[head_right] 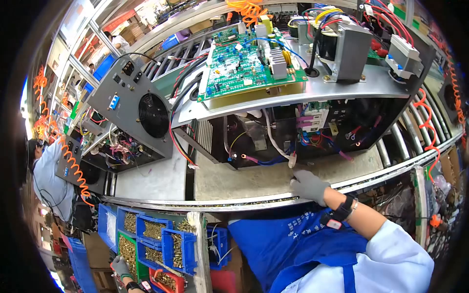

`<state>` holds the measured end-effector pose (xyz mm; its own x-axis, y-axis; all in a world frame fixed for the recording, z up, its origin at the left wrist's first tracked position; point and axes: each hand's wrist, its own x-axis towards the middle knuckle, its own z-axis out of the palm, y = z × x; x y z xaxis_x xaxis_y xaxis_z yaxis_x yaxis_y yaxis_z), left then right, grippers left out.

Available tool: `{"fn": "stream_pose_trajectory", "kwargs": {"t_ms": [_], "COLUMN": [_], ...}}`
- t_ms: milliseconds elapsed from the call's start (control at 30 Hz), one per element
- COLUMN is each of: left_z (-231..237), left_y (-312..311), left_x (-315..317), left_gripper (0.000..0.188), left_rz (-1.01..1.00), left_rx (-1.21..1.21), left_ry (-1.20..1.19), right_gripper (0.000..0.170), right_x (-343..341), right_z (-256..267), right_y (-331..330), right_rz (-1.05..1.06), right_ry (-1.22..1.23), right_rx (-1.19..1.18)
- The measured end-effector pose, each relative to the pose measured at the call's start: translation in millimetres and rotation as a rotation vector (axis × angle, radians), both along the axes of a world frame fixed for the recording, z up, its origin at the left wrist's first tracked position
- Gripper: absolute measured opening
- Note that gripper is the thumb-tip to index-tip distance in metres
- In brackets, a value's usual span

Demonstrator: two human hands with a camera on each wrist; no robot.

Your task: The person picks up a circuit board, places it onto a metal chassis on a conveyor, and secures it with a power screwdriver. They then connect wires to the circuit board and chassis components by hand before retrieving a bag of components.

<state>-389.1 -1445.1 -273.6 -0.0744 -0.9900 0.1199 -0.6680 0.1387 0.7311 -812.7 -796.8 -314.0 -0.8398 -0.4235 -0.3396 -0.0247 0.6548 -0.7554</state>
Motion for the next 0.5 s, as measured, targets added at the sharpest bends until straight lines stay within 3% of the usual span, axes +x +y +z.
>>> {"fn": "stream_pose_trajectory", "kwargs": {"t_ms": [67,100,167,233,267,400,500], "left_z": [2.1,4.9,-1.5,6.8,9.0,43.3,93.3], "left_y": [-0.8,6.1,-4.4,13.8,14.2,34.9,126.1], "left_x": [-3.4,-8.2,0.3,-6.7,-5.5,-31.1,-111.9], "left_gripper": [0.016,0.015,0.017,0.016,0.006,0.009,0.017], "left_rz": [0.041,0.076,0.060,0.142,0.137,0.033,-0.323], "left_rx": [-0.005,0.005,0.028,0.007,0.001,-0.056,-0.111], "left_ry": [-0.074,-0.059,-0.028,-0.007,-0.018,0.079,0.243], "right_gripper": [0.031,0.031,0.026,0.033,0.042,0.041,0.043], "right_x": [-2.8,-3.1,-1.1,-2.3,0.5,4.1,3.5], "right_z": [-10.6,-21.9,-41.0,-32.8,-29.1,-16.9,-15.0], "right_y": [-12.9,-18.3,-27.1,-26.5,-24.2,-15.7,-5.1], "right_rz": [0.110,0.098,-0.029,-0.020,0.006,-0.014,0.011], "right_ry": [0.242,0.242,0.537,0.508,0.469,0.415,0.309], "right_rx": [0.256,0.242,0.173,0.203,0.243,0.176,0.107]}}
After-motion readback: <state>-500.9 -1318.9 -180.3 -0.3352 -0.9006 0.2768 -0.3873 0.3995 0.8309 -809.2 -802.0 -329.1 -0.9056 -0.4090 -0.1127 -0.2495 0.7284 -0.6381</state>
